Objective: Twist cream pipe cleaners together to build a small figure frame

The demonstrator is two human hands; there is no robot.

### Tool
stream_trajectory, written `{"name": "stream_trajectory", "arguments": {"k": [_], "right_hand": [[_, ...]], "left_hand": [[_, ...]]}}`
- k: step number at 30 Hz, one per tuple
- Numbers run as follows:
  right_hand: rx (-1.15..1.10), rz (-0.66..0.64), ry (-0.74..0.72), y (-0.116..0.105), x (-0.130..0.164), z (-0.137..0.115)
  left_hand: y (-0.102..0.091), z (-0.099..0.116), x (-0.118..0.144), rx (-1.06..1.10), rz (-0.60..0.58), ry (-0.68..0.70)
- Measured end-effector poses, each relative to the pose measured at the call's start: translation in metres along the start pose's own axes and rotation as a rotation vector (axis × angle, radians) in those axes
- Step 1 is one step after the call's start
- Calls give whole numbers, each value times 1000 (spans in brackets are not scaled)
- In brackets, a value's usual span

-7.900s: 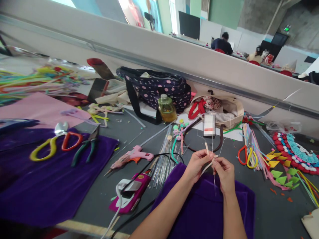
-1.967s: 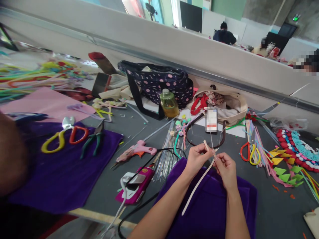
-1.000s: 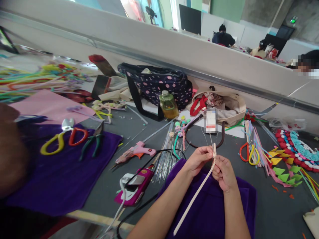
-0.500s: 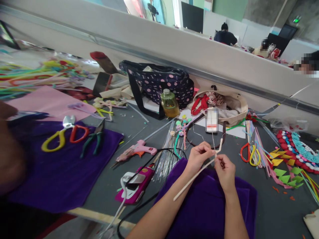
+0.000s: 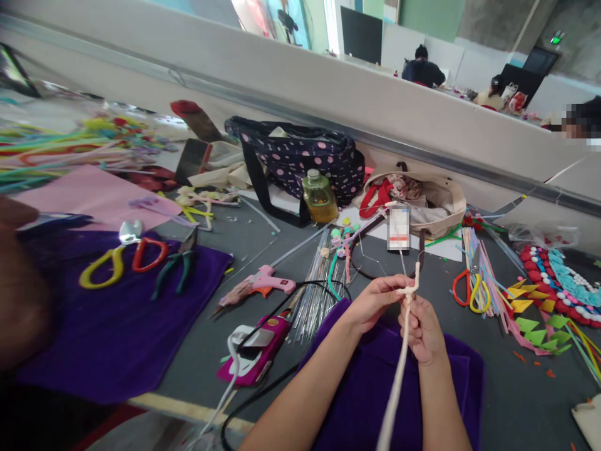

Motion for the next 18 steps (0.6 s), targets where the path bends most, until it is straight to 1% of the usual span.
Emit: {"name": "stream_trajectory", "arguments": {"k": [3, 6, 10, 13, 18], "right_hand": [[-80, -70, 40, 3, 0, 6], [-146, -102, 94, 6, -1, 12], [-231, -130, 160, 9, -1, 19], [-232, -101, 153, 6, -2, 19], [-87, 7, 70, -1, -2, 13]], "left_hand": [[-1, -1, 0, 40, 26, -11], [-1, -3, 0, 90, 54, -6], [2, -6, 0, 130, 24, -1], [2, -9, 0, 149, 23, -18], [-9, -11, -1, 125, 135, -9]]}}
Point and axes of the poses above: each hand's wrist, its own x-axis away from the middle knuckle, its own y-axis out of the palm, z = x × y, the point moved 10 cm from there along -x, towards the middle knuckle, and after that the axes turned 7 degrees about z, right-handed, at the moved point
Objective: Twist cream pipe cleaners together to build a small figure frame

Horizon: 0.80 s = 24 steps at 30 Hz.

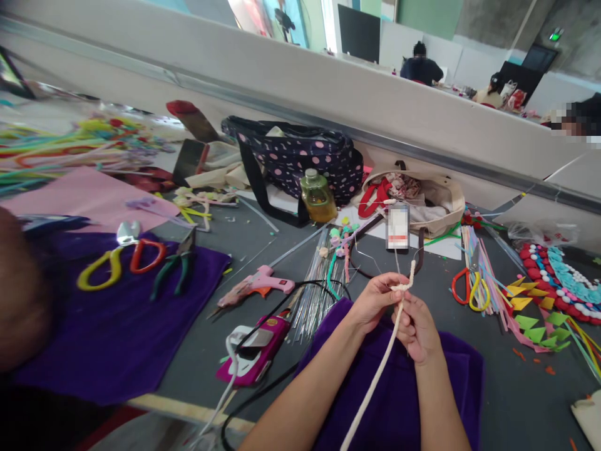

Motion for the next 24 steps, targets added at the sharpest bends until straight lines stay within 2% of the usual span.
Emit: {"name": "stream_trajectory", "arguments": {"k": [8, 14, 20, 22, 24], "right_hand": [[247, 158, -157, -3, 6, -18], [438, 203, -294, -5, 7, -30], [768, 347, -514, -9, 14, -48], [717, 369, -510, -11, 13, -48], [542, 336, -434, -14, 9, -42]], "left_hand": [[-8, 6, -4, -9, 51, 52], [-11, 10, -4, -40, 81, 96], [-16, 22, -2, -189, 181, 221], [-15, 24, -1, -247, 197, 254], [-12, 23, -2, -246, 183, 253]]}}
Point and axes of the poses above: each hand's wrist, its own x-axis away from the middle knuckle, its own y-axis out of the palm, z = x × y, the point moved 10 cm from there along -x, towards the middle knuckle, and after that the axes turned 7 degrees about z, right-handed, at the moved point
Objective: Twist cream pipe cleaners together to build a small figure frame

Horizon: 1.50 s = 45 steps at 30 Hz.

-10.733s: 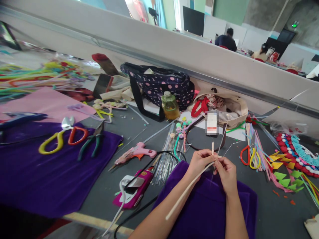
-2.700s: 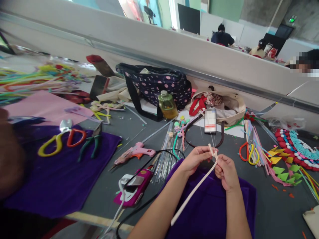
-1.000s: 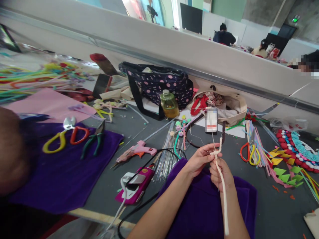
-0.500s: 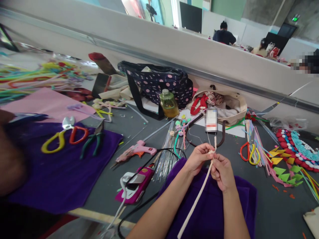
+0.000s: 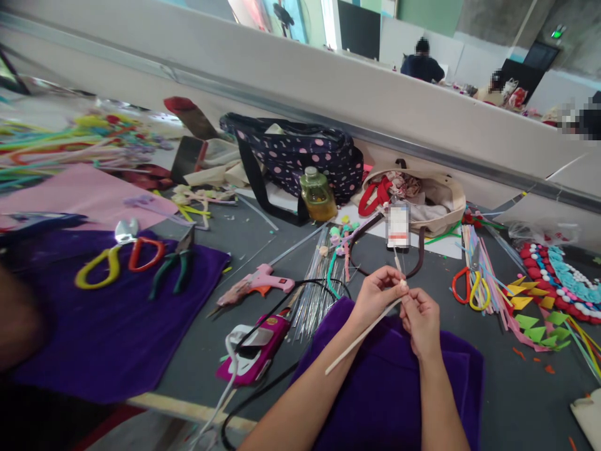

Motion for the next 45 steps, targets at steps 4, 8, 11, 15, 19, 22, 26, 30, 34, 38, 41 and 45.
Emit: {"name": "stream_trajectory", "arguments": {"k": [4, 8, 11, 15, 19, 22, 26, 30, 34, 38, 41, 45], "right_hand": [[-333, -104, 210, 11, 1, 10], [-482, -239, 339, 25, 7, 16], [-513, -281, 386, 31, 10, 21], [-438, -250, 364, 29, 10, 23], [-319, -200, 269, 24, 8, 16], [-222, -169, 197, 21, 6, 12], [-43, -108, 58, 12, 3, 6], [166, -47, -67, 5, 1, -1], [18, -43, 1, 4, 0, 1], [-272, -171, 218, 15, 4, 12], [-416, -283, 338, 26, 9, 19], [-503, -367, 373, 33, 13, 20]], "left_hand": [[-2, -2, -1, 85, 36, -36], [4, -12, 0, 117, -43, -151], [9, -21, 3, 136, -99, -230], [2, -19, 3, 137, -25, -202], [-3, -9, 2, 106, 40, -104], [-8, -2, 1, 53, 88, -26], [-15, 6, 0, -97, 153, 73], [-22, 15, 1, -215, 221, 168], [-10, -2, -2, -49, 87, -7], [9, -14, 3, 145, -116, -208], [16, -12, 8, 164, -217, -241], [18, -4, 8, 80, -271, -145]]}}
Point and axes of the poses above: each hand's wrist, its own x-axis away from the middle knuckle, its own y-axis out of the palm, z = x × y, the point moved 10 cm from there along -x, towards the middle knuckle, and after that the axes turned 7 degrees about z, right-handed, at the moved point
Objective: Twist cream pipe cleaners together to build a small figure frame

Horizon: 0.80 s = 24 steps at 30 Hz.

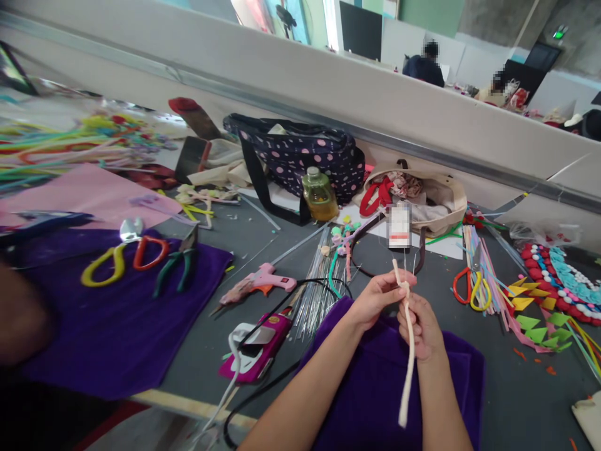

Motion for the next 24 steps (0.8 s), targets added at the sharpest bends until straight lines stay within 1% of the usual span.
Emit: {"name": "stream_trajectory", "arguments": {"k": [3, 6, 10, 12, 14, 16, 18, 20, 22, 24], "right_hand": [[30, 27, -8, 0, 1, -2], [113, 85, -46, -3, 4, -7], [285, 186, -169, -10, 6, -20], [402, 245, -251, -14, 6, -27], [526, 302, -327, -18, 7, -33], [578, 348, -369, -21, 7, -36], [504, 359, -352, -23, 5, -34], [350, 333, -304, -24, 2, -29], [209, 296, -246, -23, 0, -24], [109, 261, -185, -21, -2, -19]], "left_hand": [[-4, 7, -2, -24, 36, 90], [-7, 8, -4, -29, 72, 130], [-12, 10, -5, -61, 132, 213], [-17, 12, -4, -133, 198, 268], [-22, 16, -1, -251, 266, 327], [-22, 22, 2, -374, 310, 381], [-20, 25, 4, -460, 322, 411], [-18, 27, 4, -479, 323, 411], [-20, 25, 4, -416, 347, 390], [-26, 20, 4, -277, 392, 339]]}}
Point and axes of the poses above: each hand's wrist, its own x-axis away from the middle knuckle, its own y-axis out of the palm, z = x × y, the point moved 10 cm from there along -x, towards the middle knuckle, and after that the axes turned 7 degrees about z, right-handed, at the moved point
